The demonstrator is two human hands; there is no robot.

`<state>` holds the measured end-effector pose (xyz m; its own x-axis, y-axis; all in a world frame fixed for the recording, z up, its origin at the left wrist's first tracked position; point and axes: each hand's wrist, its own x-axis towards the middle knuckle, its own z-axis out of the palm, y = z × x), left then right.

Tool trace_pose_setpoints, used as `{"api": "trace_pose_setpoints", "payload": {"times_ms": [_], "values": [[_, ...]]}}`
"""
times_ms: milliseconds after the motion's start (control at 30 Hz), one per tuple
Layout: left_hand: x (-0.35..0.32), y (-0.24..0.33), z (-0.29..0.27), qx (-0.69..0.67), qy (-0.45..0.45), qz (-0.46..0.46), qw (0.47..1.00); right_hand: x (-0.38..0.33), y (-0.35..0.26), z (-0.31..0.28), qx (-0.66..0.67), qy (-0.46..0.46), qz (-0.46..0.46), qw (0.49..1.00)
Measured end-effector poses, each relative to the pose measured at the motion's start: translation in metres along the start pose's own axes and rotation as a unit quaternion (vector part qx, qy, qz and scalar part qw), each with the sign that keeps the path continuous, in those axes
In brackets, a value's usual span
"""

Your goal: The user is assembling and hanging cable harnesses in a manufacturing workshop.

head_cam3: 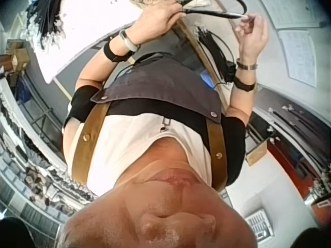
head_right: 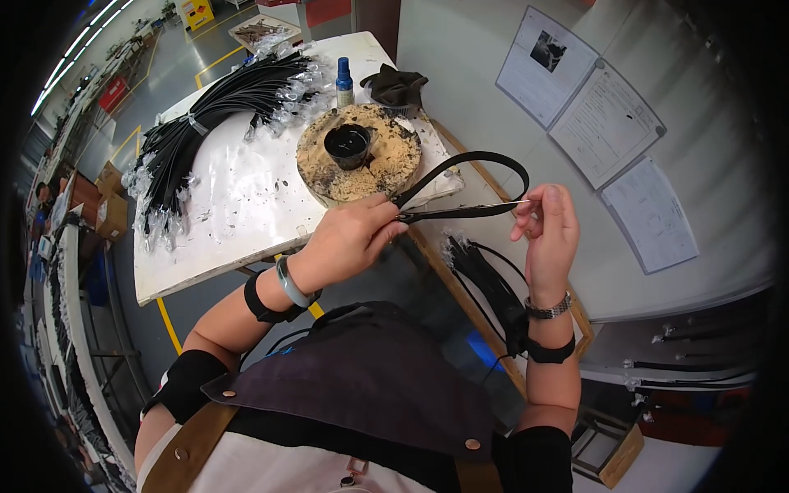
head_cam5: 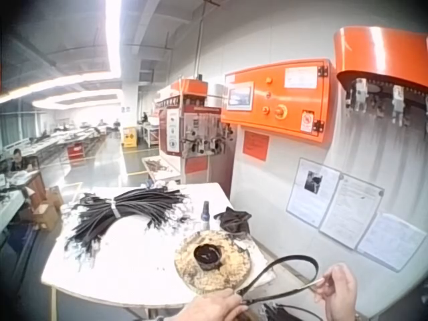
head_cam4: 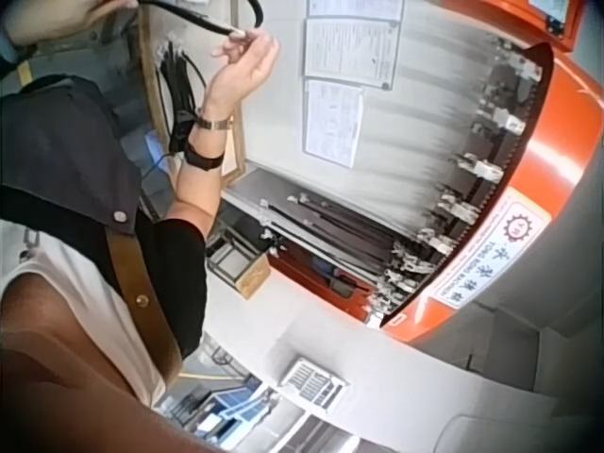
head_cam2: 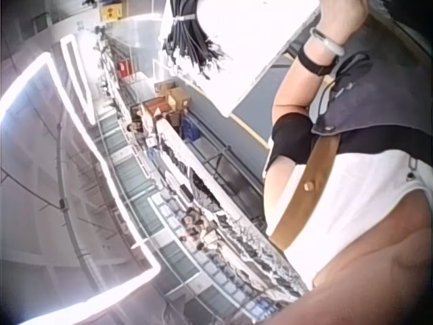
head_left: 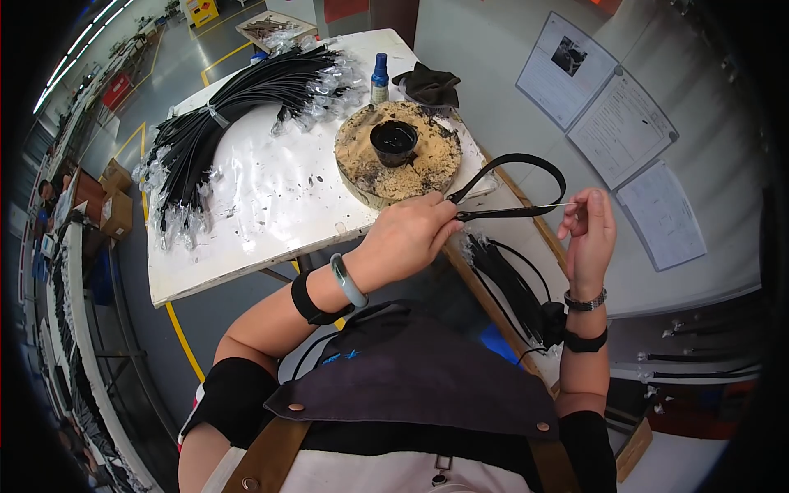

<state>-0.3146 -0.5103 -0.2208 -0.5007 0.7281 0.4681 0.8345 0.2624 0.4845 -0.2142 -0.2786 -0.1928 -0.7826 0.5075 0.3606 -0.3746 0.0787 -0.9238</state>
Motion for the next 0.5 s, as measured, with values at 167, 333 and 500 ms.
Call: {"api": "trace_pose_setpoints", "payload": {"times_ms": [167, 333, 500], "values": [[0.0001, 0.0, -0.0002, 0.001, 0.003, -0.001, 1.0, -0.0008, -0.0011, 0.0006, 0.013, 0.013, -0.003, 1.0], [0.0001, -0.0008, 0.0009, -0.001, 0.002, -0.001, 1.0, -0.0004, -0.0001, 0.0005, 0.003, 0.01, -0.015, 1.0], [0.0003, -0.0014, 0.0004, -0.002, 0.003, -0.003, 1.0, -0.0001, 0.0015, 0.0018, -0.007, 0.006, -0.015, 1.0]]}}
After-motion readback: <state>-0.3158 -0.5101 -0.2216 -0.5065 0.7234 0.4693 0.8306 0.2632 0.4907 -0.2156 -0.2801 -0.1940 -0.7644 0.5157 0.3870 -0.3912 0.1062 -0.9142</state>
